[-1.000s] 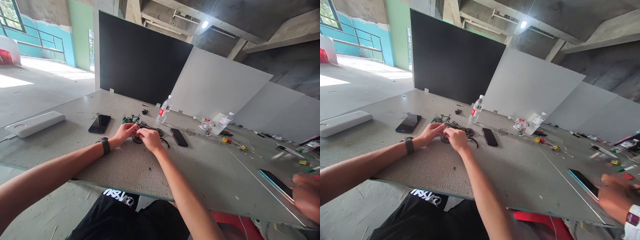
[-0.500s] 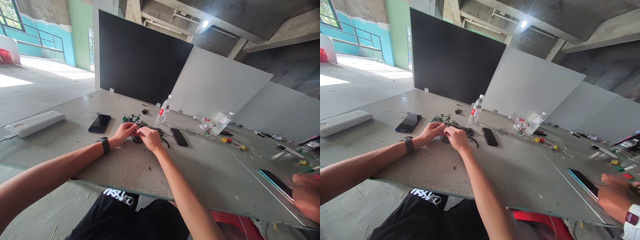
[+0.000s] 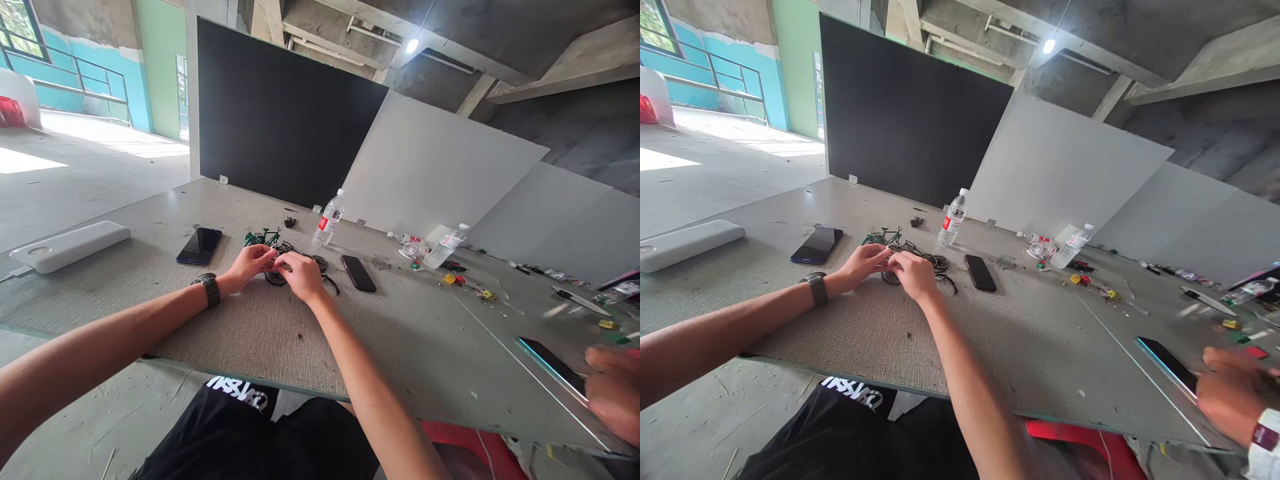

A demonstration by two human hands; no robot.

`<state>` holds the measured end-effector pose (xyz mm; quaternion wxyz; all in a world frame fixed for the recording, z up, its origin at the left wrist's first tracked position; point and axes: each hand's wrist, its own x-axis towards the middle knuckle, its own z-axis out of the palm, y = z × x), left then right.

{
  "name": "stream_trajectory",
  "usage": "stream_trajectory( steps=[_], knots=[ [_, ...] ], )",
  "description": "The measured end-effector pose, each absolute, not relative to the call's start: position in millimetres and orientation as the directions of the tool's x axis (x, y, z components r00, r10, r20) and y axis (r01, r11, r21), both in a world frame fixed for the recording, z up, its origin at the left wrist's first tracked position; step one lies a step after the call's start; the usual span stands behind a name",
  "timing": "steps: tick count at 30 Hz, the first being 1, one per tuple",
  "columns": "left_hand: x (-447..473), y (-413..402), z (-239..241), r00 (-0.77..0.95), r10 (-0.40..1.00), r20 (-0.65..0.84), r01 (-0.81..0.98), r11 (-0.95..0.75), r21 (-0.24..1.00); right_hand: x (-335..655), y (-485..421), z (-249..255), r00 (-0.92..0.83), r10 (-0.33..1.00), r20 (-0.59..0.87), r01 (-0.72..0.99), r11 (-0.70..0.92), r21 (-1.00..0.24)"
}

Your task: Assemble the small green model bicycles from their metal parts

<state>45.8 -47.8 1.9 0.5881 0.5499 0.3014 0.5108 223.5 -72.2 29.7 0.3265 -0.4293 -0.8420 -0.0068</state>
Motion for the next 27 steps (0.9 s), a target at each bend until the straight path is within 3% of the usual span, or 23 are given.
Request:
stream_trajectory(
  steps=[12,18,27],
  knots=[
    [46,-46,3,0.224,0.942,0.249,-0.282,-0.182,0.942,222,-71,32,-0.368,0.701,0.611,0.628,0.672,-0.393],
    [45,-45,2,0.247,0.942,0.229,-0.308,-0.147,0.940,222,-67,28,-0.233,0.730,0.642,0.606,0.625,-0.492],
    [45,-46,2,0.253,0.942,0.221,-0.298,-0.142,0.944,219,-64,19,-0.176,0.844,0.506,0.447,0.527,-0.723]
  ],
)
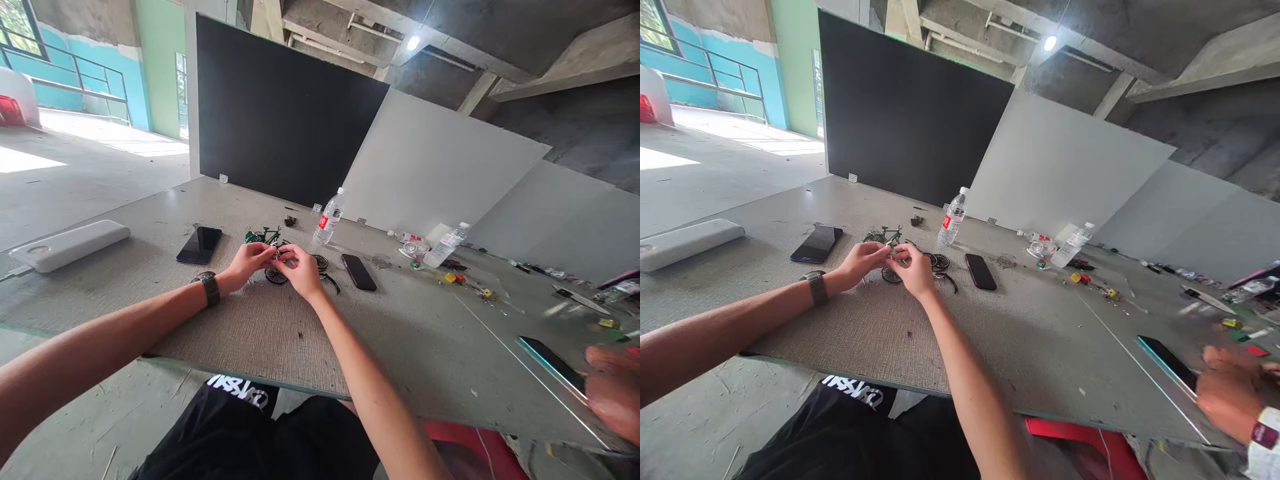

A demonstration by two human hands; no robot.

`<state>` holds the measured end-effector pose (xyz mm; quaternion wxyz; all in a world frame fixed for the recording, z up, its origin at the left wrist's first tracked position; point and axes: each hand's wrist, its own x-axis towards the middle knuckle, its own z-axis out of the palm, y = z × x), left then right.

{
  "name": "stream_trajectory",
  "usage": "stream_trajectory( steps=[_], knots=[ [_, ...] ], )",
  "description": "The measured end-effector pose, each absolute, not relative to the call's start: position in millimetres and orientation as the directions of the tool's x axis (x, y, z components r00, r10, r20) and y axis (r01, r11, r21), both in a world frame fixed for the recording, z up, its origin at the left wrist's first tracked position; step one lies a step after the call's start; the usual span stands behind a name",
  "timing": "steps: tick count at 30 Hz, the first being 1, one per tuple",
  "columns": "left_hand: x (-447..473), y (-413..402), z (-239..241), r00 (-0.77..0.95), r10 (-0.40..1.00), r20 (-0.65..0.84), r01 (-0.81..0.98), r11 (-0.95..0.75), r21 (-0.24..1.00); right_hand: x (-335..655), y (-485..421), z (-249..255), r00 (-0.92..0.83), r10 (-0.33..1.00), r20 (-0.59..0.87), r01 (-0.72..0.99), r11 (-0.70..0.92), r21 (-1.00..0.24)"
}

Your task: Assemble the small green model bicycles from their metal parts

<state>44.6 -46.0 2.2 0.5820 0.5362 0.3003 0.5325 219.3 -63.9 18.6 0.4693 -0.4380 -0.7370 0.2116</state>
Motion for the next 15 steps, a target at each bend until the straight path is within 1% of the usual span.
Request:
stream_trajectory(
  steps=[9,15],
  knots=[
    [46,-47,5,0.260,0.942,0.211,-0.307,-0.127,0.943,224,-59,21,-0.191,0.845,0.499,0.407,0.530,-0.743],
    [46,-48,5,0.277,0.938,0.208,-0.292,-0.124,0.948,230,-54,22,-0.271,0.847,0.458,0.274,0.523,-0.807]
  ],
)
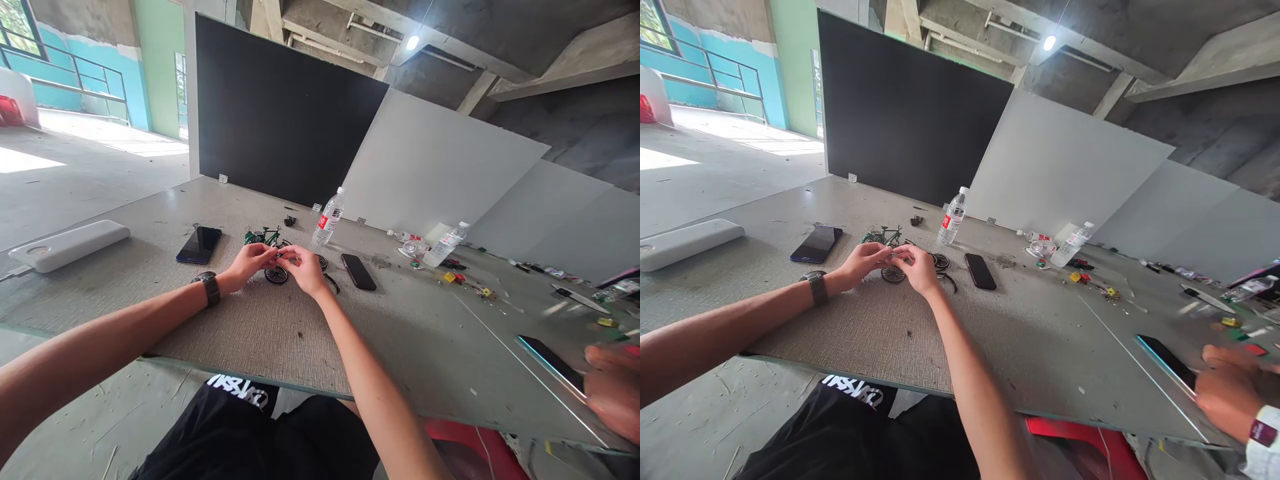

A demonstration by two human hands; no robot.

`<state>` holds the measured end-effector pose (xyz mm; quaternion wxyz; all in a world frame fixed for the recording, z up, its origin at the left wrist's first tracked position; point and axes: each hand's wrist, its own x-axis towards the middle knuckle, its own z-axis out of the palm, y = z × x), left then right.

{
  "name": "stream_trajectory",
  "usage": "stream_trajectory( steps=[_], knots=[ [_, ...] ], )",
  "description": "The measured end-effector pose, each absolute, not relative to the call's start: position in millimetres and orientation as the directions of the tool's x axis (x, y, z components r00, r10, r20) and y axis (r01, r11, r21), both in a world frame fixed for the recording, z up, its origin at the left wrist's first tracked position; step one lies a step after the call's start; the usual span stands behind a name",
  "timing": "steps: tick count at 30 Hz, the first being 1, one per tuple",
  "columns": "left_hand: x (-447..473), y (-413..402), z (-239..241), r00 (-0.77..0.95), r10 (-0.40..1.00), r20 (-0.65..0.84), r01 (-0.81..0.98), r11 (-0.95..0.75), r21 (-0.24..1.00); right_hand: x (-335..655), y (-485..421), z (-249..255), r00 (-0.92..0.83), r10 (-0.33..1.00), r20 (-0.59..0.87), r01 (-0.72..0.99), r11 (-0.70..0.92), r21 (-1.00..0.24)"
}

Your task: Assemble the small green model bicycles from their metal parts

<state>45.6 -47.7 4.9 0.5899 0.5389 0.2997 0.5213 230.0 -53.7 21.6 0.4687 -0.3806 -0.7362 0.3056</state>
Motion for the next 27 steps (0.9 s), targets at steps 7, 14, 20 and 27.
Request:
stream_trajectory(
  steps=[7,14,20,27],
  knots=[
    [45,-51,9,0.287,0.935,0.207,-0.269,-0.129,0.955,239,-49,19,-0.297,0.856,0.424,0.218,0.493,-0.842],
    [44,-53,12,0.267,0.933,0.240,-0.185,-0.195,0.963,243,-43,18,-0.223,0.870,0.440,0.173,0.480,-0.860],
    [44,-53,12,0.247,0.932,0.265,-0.185,-0.224,0.957,242,-44,19,-0.211,0.876,0.434,0.177,0.471,-0.864],
    [44,-54,14,0.253,0.929,0.270,-0.188,-0.226,0.956,243,-42,18,-0.190,0.885,0.425,0.168,0.456,-0.874]
  ],
)
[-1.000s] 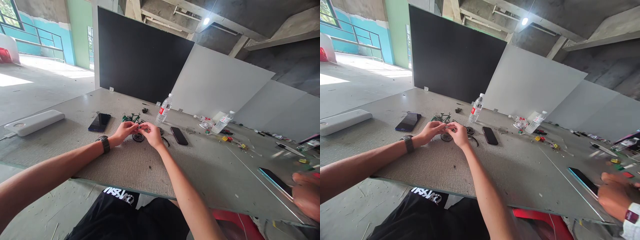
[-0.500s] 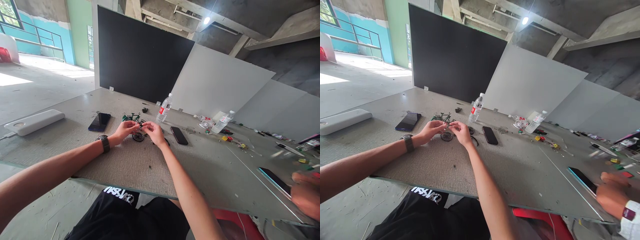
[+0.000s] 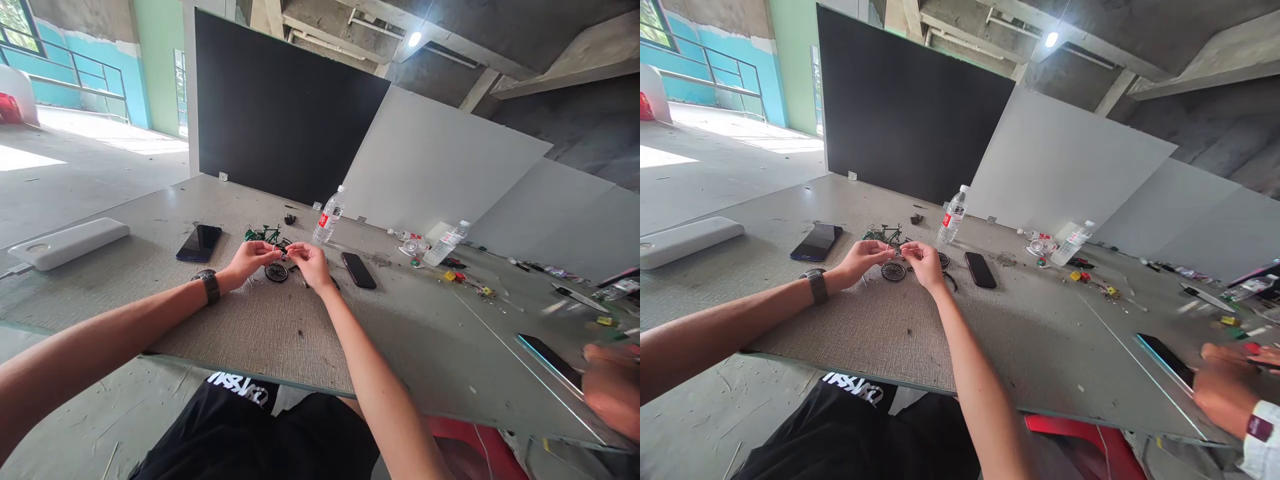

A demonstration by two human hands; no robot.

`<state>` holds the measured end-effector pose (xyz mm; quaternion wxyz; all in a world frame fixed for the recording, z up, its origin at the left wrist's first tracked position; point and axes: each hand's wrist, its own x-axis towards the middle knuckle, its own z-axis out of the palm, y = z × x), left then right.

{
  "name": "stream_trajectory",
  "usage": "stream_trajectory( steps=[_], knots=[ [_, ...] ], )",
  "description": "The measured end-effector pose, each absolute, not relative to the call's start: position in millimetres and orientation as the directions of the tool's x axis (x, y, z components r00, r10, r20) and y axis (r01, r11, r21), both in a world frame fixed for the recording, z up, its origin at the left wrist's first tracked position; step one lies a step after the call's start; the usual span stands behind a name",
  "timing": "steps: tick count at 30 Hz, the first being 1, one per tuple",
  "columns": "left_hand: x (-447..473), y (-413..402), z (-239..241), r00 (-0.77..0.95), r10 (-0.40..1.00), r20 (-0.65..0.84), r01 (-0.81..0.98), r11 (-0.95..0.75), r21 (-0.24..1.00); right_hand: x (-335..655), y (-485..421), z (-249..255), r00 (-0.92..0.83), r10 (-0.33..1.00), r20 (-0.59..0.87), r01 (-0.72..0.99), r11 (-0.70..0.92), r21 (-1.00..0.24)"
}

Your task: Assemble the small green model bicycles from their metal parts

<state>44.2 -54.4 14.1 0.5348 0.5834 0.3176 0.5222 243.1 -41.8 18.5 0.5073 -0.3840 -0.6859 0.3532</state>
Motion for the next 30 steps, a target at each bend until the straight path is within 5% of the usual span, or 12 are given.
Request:
stream_trajectory(
  steps=[30],
  knots=[
    [44.0,-53.5,10.1,0.290,0.923,0.254,-0.237,-0.188,0.953,239.1,-48.6,20.3,-0.156,0.892,0.424,0.234,0.450,-0.862]
  ],
)
